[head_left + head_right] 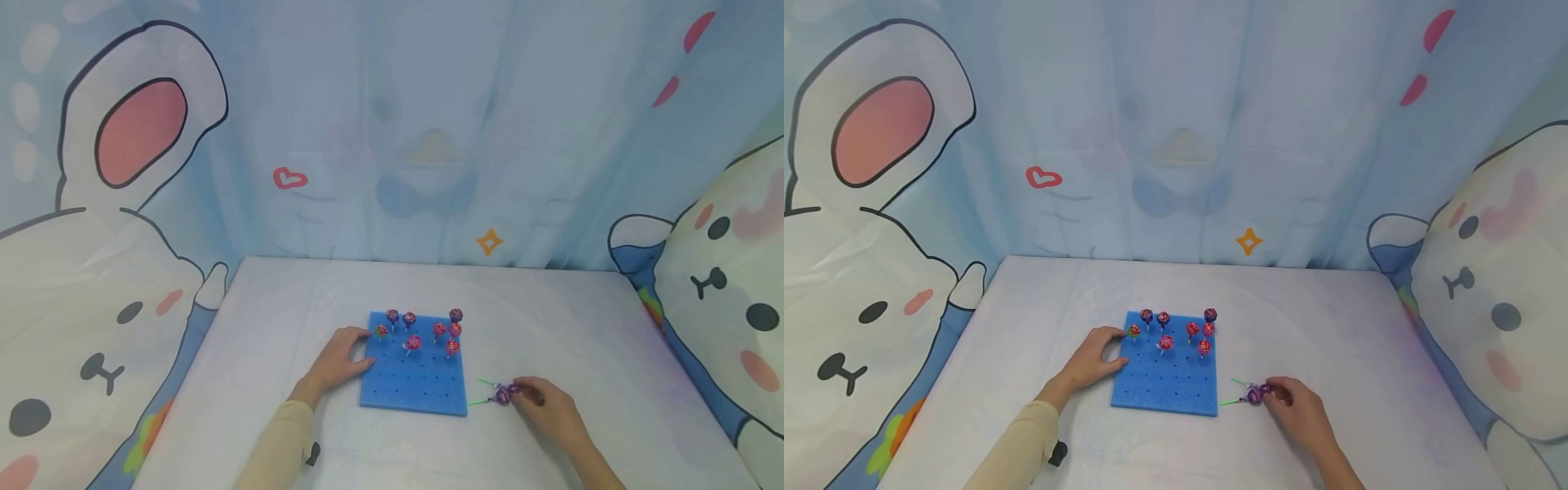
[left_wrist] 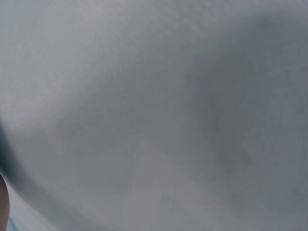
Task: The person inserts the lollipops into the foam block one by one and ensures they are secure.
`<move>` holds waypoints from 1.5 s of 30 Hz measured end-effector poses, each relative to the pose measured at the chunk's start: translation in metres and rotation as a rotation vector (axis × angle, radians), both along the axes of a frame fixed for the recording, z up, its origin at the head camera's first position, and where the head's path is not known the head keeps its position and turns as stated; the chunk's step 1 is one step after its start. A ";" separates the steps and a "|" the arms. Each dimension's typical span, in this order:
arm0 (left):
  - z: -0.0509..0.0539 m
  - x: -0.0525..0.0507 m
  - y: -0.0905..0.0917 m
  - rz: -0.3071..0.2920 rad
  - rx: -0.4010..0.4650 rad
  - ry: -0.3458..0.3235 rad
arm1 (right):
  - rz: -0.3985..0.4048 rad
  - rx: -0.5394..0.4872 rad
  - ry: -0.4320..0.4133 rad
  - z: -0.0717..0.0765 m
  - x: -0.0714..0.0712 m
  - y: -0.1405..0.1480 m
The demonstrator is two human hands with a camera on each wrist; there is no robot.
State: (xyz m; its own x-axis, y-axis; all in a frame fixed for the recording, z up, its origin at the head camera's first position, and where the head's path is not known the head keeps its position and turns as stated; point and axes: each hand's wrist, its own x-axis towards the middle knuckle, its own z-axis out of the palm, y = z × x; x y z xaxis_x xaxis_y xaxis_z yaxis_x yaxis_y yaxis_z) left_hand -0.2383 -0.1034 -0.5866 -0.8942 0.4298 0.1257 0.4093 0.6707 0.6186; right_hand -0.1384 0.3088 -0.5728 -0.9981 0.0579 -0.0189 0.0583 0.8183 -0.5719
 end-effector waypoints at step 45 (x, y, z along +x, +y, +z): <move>-0.003 0.000 0.000 0.007 -0.004 0.022 | 0.171 -0.711 0.026 0.027 -0.024 -0.127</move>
